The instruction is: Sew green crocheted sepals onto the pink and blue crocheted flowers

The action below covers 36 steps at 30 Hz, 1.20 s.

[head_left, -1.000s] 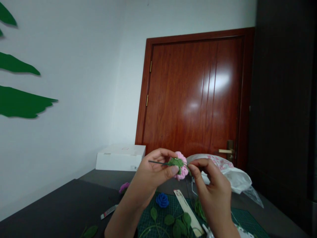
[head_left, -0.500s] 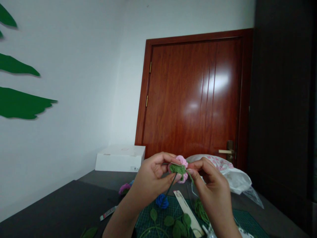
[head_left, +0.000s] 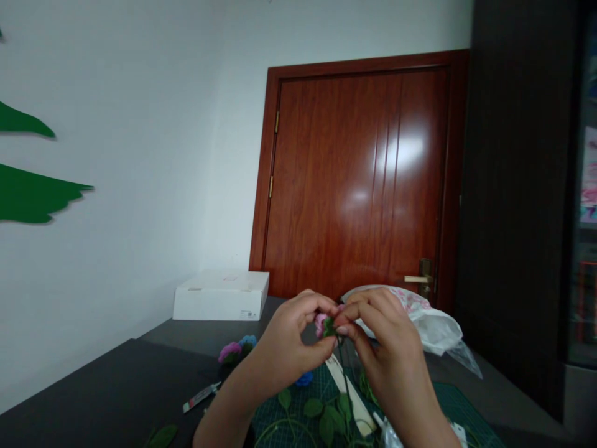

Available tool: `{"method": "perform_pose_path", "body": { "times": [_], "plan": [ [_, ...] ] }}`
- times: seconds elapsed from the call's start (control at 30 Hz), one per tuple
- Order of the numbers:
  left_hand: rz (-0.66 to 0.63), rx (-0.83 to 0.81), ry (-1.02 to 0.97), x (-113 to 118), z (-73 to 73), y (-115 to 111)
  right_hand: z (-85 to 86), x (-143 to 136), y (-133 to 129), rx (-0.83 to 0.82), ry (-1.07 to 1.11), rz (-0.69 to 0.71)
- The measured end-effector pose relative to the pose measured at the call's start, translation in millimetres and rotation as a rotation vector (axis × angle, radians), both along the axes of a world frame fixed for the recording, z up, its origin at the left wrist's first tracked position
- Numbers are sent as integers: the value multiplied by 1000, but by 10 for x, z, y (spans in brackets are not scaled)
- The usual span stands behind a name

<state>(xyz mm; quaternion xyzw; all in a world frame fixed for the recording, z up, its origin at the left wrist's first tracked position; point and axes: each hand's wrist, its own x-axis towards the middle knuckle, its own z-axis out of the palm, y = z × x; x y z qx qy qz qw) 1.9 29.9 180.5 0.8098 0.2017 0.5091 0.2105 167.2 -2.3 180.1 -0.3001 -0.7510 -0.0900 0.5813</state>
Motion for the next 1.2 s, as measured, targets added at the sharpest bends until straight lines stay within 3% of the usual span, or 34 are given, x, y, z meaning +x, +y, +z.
{"method": "perform_pose_path", "body": {
  "times": [0.17,0.53,0.73,0.9,1.0,1.1,1.2],
  "plan": [
    [106,31,136,44,-7,-10,-51,33,28,-150,320,246],
    [-125,-87,13,18,8,-20,-51,16,123,-370,609,648],
    [59,-15,110,-59,-34,105,27,72,11,-300,901,926],
    [52,-5,91,-68,-48,129,66,109,-77,-287,935,933],
    [-105,-96,-16,-65,-15,105,38,155,-58,-367,776,879],
    [-301,-174,-167,-89,26,83,19,214,-19,-434,502,646],
    [-405,-159,-243,-133,54,53,38,245,-41,-333,208,324]
  ]
}}
